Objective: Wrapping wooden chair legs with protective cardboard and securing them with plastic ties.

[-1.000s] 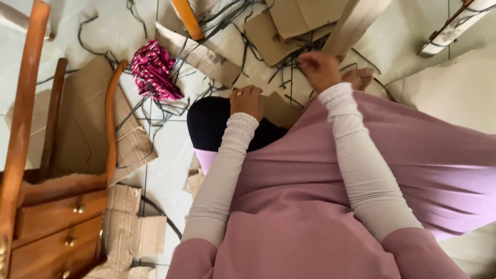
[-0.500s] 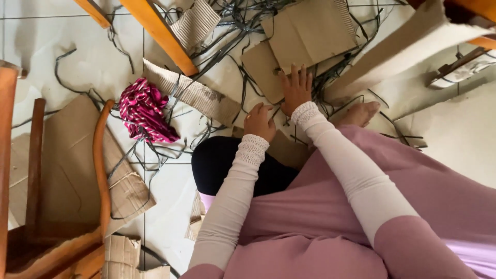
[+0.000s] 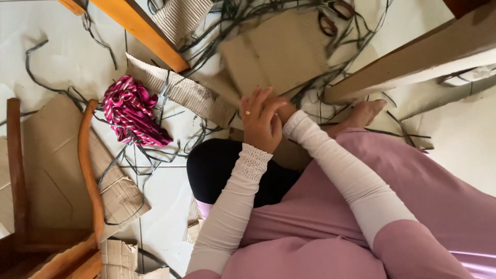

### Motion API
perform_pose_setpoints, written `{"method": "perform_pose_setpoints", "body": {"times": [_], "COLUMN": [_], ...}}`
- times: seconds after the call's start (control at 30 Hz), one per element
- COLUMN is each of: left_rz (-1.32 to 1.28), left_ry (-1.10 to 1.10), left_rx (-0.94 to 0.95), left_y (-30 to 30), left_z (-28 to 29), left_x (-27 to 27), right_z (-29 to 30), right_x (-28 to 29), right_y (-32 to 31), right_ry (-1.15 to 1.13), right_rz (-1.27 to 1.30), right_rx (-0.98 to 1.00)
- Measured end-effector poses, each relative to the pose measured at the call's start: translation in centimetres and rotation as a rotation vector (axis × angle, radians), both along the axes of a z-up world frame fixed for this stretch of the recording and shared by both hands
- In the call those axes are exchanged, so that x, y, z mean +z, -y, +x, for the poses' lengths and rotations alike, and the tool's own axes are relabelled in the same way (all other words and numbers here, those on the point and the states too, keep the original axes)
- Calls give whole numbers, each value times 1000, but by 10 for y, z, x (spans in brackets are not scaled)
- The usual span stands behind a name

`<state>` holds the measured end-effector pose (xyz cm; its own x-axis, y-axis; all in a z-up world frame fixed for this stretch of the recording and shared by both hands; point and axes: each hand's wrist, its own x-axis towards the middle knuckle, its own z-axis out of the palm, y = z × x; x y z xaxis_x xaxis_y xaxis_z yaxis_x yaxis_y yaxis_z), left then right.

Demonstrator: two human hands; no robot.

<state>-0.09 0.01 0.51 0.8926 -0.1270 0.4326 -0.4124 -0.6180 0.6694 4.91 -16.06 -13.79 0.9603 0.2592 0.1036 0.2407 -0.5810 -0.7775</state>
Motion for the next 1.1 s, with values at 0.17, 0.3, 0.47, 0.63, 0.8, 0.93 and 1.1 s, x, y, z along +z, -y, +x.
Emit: {"method": "perform_pose_setpoints", "body": {"times": [0.17, 0.3, 0.47, 0.63, 0.8, 0.93, 1.1], "left_rz": [-8, 9, 350, 477, 544, 490, 432], "left_ry": [-173, -381, -652, -756, -891, -879, -785], "left_rx": [-18, -6, -21, -132, -201, -229, -200], "left_y": [-8, -12, 1, 20, 43, 52, 56], "left_z": [-6, 2, 7, 26, 46, 53, 58], "left_x": [-9, -27, -110, -84, -64, -83, -85], "right_z": [-31, -42, 23, 53, 66, 79, 105], "right_x": [-5, -5, 1, -27, -56, -22, 23], "right_y": [-23, -21, 25, 48, 36, 25, 20], "right_ry": [-202, -404, -211, -112, -97, -90, -109], "right_rz": [96, 167, 67, -69, -235, -302, -334], "right_rx": [209, 397, 48, -404, -442, -543, -650]}}
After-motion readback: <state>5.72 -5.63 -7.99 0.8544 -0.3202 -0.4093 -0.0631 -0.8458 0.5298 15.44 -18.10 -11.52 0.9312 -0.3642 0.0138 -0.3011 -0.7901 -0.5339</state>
